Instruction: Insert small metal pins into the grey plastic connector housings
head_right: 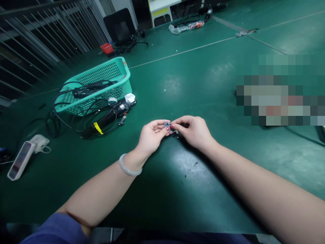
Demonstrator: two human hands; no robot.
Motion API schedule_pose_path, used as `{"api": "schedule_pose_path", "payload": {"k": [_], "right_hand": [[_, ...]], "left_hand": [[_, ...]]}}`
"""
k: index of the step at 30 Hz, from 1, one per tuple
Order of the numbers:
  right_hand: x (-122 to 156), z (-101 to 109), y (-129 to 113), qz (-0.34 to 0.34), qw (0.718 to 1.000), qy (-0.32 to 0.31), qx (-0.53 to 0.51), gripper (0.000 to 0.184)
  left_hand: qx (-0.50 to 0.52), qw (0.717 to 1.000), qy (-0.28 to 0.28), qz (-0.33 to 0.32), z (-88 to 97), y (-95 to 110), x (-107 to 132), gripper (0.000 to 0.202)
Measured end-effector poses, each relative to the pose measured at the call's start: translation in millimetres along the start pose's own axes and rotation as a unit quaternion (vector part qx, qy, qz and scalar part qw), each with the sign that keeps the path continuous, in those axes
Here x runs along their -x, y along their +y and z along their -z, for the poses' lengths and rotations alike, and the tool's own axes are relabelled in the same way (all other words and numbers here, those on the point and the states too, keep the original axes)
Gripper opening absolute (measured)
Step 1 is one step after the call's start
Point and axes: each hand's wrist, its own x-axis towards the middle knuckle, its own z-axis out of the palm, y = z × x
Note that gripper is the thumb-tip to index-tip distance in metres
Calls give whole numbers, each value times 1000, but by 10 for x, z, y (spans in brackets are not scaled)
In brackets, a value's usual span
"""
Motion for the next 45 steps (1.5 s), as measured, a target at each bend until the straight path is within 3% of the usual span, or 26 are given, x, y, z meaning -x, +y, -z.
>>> {"api": "schedule_pose_path", "payload": {"k": [4, 7, 12, 18, 23, 31, 35, 40, 45], "right_hand": [[-13, 54, 73, 46, 994, -1, 96, 12], [-12, 62, 101, 108, 972, -28, 205, 12], [-22, 1, 109, 115, 953, -61, 272, 13], [-33, 45, 98, 84, 968, -60, 228, 11], [-32, 95, 83, 42, 988, -11, 146, 8], [43, 36, 18, 96, 989, 89, 63, 13], [110, 3, -36, 165, 971, 129, 115, 15], [162, -37, -110, 263, 927, 144, 223, 12], [155, -81, -118, 317, 896, 138, 277, 14]], "left_hand": [[5, 999, 28, 16, 20, 39, -31, 19], [30, 999, 43, 8, 38, 46, -44, 24], [60, 997, 51, 7, 36, 43, -40, 28], [80, 995, 48, 42, 18, 79, -31, 20], [87, 995, 30, 48, 26, 74, -31, 28], [69, 997, 12, 37, 22, 43, -42, 23], [47, 999, -4, 22, 9, 3, -24, 28], [1, 999, -13, -37, 16, -28, -6, 39], [7, 997, -17, -77, 22, -36, -22, 30]]}}
